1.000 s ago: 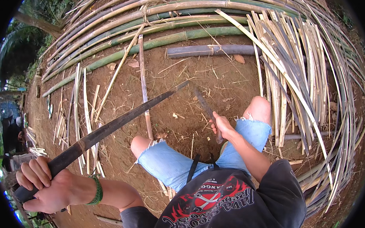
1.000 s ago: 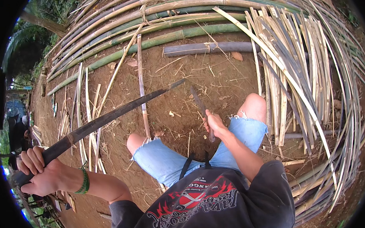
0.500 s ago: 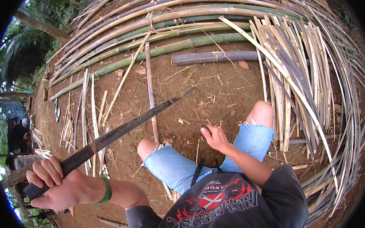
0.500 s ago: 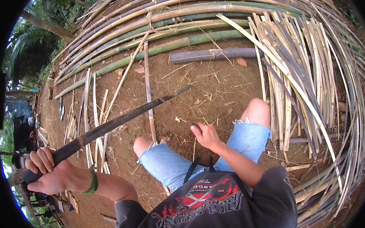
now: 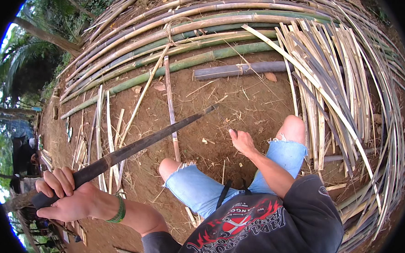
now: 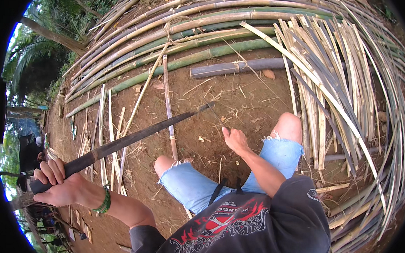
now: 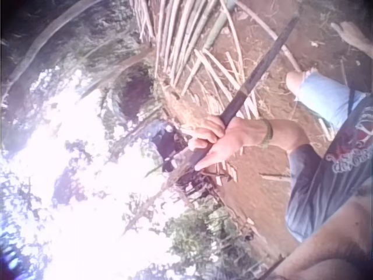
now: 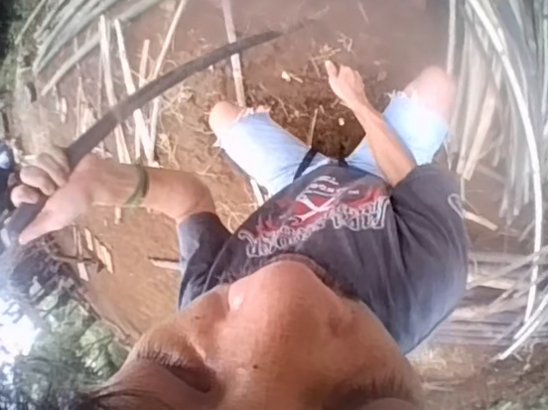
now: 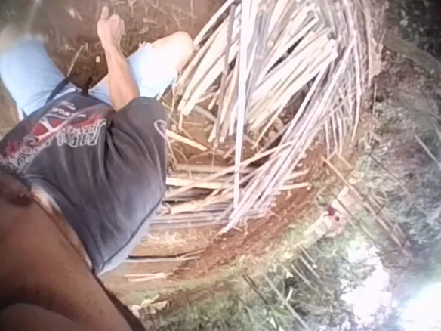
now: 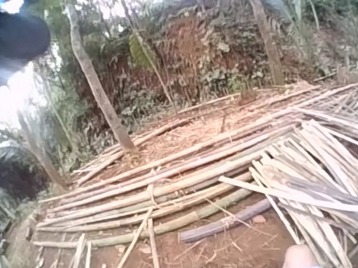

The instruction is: The person sits on the ground and uses a machete to split long bamboo poles into thin strips. They repeatedly strike the bamboo against a wooden stake to separate the layers, then gather the resulting strips and place them in a pile.

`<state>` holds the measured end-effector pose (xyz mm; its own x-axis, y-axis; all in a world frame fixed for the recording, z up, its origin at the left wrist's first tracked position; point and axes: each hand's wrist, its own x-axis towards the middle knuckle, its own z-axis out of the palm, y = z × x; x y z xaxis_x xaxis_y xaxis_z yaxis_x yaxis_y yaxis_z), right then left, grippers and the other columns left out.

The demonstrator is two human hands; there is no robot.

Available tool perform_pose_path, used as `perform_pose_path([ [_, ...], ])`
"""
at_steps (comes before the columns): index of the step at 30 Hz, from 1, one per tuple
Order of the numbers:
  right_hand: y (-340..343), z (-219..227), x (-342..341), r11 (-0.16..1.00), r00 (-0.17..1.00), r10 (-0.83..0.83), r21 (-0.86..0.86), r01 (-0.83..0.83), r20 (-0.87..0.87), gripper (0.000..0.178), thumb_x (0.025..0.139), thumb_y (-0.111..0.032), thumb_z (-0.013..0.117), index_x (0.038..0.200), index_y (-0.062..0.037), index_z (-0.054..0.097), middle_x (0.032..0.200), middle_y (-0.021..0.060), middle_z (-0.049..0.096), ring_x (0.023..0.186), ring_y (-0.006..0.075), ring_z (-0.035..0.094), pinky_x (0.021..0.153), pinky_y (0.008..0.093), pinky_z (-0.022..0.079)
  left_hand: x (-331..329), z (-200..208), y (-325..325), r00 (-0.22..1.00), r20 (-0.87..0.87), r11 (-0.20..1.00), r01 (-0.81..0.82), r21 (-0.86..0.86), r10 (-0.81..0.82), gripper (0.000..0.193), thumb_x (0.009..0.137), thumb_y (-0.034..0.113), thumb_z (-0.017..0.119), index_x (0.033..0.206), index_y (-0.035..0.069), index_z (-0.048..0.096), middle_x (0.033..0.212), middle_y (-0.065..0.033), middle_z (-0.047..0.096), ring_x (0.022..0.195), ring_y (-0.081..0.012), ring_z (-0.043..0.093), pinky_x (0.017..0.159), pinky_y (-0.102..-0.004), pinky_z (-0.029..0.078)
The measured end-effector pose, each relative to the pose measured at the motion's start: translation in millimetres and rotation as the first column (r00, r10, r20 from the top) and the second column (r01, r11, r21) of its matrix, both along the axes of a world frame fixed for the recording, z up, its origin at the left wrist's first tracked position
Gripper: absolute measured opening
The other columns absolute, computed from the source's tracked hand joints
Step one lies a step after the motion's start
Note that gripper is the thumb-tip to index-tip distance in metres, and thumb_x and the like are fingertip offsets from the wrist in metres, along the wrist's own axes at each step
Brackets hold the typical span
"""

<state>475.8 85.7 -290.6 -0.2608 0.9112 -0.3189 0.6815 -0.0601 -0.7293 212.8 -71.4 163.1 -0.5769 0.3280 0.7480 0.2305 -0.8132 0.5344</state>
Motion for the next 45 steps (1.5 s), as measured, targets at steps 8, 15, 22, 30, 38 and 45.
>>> perform_pose_path([
  [8, -2, -14, 20, 0.992, 0.996, 0.076, 0.106, -0.072, -0.037, 0.059, 0.097, -0.051, 0.048, 0.092, 0.0035, 0.069, 0.081, 0.0306, 0.066, 0.085, 0.0484, 0.065, 0.077, 0.0528, 0.052, 4, 2, 6, 0.997, 0.042, 0.998, -0.064, 0.018, 0.063, 0.06, 0.096, 0.069, 0.039, 0.077, 0.011, 0.038, 0.059, 0.0021, 0.03, 0.043, -0.0058, 0.025, 0.041, -0.0193, 0.018],
  [15, 8, -19, 14, 0.981, 0.999, -0.01, -0.194, 0.019, 0.05, 0.076, 0.094, -0.063, 0.045, 0.088, 0.0085, 0.07, 0.092, 0.0342, 0.066, 0.096, 0.0471, 0.066, 0.086, 0.0512, 0.05, 9, 4, 18, 0.967, 0.083, 0.97, -0.242, 0.027, 0.24, 0.063, 0.098, 0.069, 0.031, 0.082, 0.009, 0.042, 0.061, 0.0024, 0.028, 0.046, -0.006, 0.022, 0.043, -0.0203, 0.017],
  [22, -14, 8, 21, 0.987, 0.993, -0.076, -0.148, 0.061, -0.095, 0.069, 0.095, -0.059, 0.048, 0.075, 0.0039, 0.065, 0.074, 0.0267, 0.064, 0.078, 0.0427, 0.066, 0.073, 0.0507, 0.048, 21, 20, 48, 0.858, 0.226, 0.884, -0.465, -0.041, 0.462, 0.059, 0.103, 0.06, 0.021, 0.082, 0.01, 0.044, 0.068, -0.0006, 0.038, 0.05, -0.0092, 0.031, 0.046, -0.0205, 0.027],
  [30, -52, 114, 10, 0.969, 0.865, 0.237, 0.036, -0.246, -0.442, 0.048, 0.097, -0.041, 0.056, 0.076, 0.001, 0.062, 0.059, 0.0229, 0.055, 0.06, 0.0388, 0.062, 0.056, 0.0472, 0.044, -3, 10, 18, 0.999, 0.029, 0.999, 0.012, 0.042, -0.013, 0.067, 0.088, 0.077, 0.034, 0.068, 0.013, 0.038, 0.056, 0.0024, 0.034, 0.041, -0.0068, 0.027, 0.037, -0.02, 0.021],
  [38, -25, -16, -2, 0.992, 0.993, -0.093, -0.097, 0.085, -0.078, 0.063, 0.098, -0.051, 0.047, 0.089, 0.0076, 0.069, 0.081, 0.0338, 0.065, 0.085, 0.0489, 0.066, 0.078, 0.0538, 0.051, 22, 15, 39, 0.881, 0.104, 0.887, -0.459, -0.039, 0.461, 0.062, 0.087, 0.072, 0.043, 0.071, 0.013, 0.039, 0.058, 0.0005, 0.032, 0.045, -0.0096, 0.024, 0.042, -0.021, 0.02],
  [45, -39, 53, -6, 0.993, 0.922, 0.121, 0.041, -0.113, -0.367, 0.062, 0.099, -0.051, 0.047, 0.081, 0.006, 0.064, 0.069, 0.0297, 0.063, 0.076, 0.045, 0.066, 0.071, 0.0513, 0.05, 27, 14, 46, 0.801, 0.075, 0.804, -0.592, -0.054, 0.594, 0.062, 0.088, 0.073, 0.043, 0.07, 0.015, 0.031, 0.059, 0.0008, 0.03, 0.048, -0.0102, 0.024, 0.046, -0.023, 0.021],
])
